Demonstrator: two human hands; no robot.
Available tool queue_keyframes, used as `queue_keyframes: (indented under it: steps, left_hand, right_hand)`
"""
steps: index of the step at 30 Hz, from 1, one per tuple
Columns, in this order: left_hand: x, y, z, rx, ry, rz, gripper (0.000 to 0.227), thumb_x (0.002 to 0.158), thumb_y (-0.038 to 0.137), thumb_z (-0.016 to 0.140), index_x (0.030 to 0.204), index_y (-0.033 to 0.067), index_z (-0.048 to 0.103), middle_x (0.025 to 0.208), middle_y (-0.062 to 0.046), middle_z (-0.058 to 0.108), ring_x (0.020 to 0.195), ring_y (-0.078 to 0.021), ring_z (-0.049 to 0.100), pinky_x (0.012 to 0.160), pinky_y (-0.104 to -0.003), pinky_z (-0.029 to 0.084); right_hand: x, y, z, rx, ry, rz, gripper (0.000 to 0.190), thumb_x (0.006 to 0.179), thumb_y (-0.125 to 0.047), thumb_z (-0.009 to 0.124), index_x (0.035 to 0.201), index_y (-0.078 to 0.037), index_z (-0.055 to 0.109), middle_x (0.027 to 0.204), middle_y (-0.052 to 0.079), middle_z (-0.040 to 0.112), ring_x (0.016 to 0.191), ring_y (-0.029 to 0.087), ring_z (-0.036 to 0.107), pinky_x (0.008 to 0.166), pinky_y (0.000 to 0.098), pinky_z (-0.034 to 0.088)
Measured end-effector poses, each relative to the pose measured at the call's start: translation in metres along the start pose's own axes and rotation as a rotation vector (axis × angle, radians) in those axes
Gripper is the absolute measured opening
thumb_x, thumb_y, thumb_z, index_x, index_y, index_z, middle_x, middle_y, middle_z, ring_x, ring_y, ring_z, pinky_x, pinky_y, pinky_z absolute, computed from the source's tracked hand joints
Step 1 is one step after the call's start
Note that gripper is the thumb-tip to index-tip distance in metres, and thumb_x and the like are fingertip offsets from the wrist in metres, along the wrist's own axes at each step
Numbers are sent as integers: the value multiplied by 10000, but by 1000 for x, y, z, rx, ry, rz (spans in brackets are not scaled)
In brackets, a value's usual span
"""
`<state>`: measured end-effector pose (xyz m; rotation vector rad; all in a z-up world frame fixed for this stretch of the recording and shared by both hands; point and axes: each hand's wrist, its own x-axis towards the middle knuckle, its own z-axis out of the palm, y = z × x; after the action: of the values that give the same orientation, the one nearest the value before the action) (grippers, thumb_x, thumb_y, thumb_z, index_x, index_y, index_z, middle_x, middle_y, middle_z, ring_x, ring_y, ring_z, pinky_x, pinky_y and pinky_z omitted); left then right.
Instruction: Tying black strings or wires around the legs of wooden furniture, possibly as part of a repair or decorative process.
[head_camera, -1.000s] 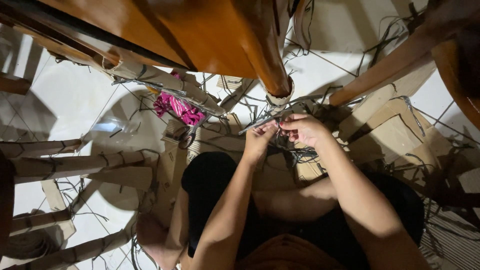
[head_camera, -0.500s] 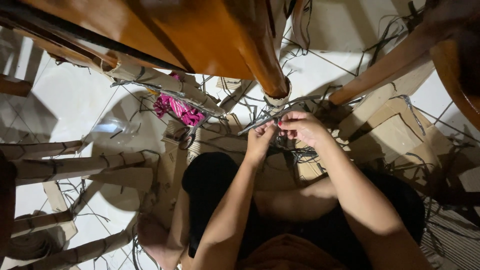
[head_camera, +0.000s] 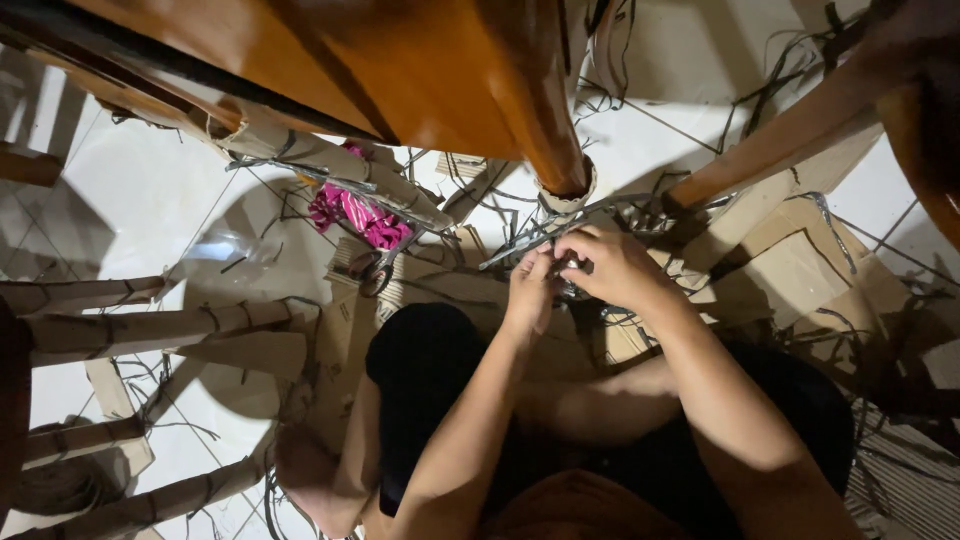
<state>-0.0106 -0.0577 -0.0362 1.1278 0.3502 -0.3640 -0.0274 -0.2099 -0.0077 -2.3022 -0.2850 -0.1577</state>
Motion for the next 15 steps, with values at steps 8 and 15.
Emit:
queue_keyframes:
  steps: [8, 15]
  left_hand:
    - [17, -25, -11, -74, 37, -60, 70, 894, 141, 687, 848, 89, 693, 743, -16, 619, 701, -122, 574, 681, -291, 533]
    - [3, -10, 1, -17, 187, 40, 102, 893, 137, 640, 838, 61, 681, 686, -22, 553, 606, -85, 531, 521, -201, 450]
  right_hand:
    - [-1, 12, 27, -108, 168, -148, 122, 822, -159, 795, 892, -219, 715, 974, 16, 736, 906, 261, 739, 748, 377, 597]
    - [1, 6, 17, 268, 378, 46, 129, 796, -133, 893, 808, -140, 765, 787, 38, 749, 762, 235, 718, 696, 326, 554]
